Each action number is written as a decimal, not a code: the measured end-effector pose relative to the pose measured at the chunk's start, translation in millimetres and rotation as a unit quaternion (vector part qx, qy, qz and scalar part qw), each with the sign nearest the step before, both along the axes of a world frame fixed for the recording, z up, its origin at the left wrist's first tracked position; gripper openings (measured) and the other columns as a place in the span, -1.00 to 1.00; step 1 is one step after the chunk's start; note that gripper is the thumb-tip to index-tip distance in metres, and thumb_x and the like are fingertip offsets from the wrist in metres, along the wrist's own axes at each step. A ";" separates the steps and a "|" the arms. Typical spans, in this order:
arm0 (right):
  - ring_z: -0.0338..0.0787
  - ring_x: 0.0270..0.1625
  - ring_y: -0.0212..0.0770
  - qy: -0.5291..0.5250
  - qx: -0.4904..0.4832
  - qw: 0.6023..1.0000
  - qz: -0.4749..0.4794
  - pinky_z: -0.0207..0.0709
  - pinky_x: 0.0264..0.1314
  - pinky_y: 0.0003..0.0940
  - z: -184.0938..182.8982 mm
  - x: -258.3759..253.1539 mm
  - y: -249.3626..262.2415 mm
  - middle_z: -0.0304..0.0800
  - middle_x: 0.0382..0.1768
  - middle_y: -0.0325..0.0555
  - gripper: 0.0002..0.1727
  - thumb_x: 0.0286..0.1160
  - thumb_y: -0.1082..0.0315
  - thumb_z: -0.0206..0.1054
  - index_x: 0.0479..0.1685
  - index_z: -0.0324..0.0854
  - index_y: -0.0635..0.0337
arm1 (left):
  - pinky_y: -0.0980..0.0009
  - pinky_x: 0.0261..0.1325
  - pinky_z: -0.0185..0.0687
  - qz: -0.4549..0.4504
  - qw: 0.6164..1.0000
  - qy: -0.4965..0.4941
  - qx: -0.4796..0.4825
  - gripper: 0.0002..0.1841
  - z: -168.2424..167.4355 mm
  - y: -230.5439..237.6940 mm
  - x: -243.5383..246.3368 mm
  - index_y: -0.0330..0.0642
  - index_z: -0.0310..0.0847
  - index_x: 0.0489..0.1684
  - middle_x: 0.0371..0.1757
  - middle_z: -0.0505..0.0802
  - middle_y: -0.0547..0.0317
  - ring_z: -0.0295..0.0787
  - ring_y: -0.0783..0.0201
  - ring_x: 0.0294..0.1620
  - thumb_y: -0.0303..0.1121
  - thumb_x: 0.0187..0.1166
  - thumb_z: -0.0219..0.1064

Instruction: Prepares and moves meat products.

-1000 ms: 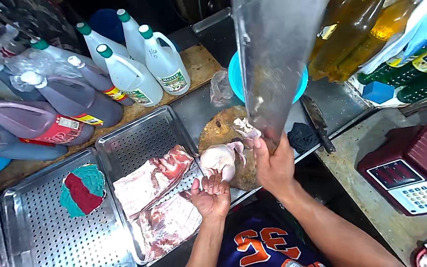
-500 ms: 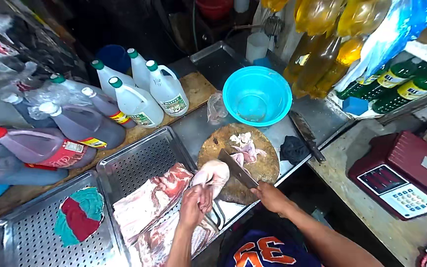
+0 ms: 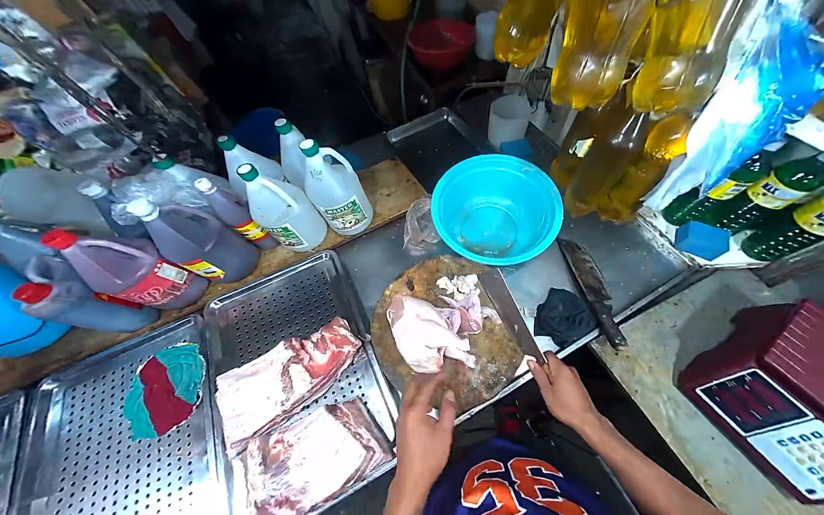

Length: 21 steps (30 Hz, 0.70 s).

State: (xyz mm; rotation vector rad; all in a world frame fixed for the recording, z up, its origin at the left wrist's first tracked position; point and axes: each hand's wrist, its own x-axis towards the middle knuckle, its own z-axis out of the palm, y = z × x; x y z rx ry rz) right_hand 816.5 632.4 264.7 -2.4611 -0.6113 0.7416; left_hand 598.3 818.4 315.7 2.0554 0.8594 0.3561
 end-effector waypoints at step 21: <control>0.59 -0.65 -0.10 -0.084 0.092 0.978 0.167 0.54 -0.52 0.01 -23.3 69.3 -41.8 0.52 -0.71 -0.13 -0.50 0.72 -0.09 0.18 -0.10 0.66 0.24 | 0.46 -0.79 0.30 0.243 0.650 -0.534 -0.483 -0.39 -31.1 23.5 14.8 0.15 0.34 -0.91 -0.87 0.40 0.40 0.32 0.41 -0.89 0.09 0.75 -0.10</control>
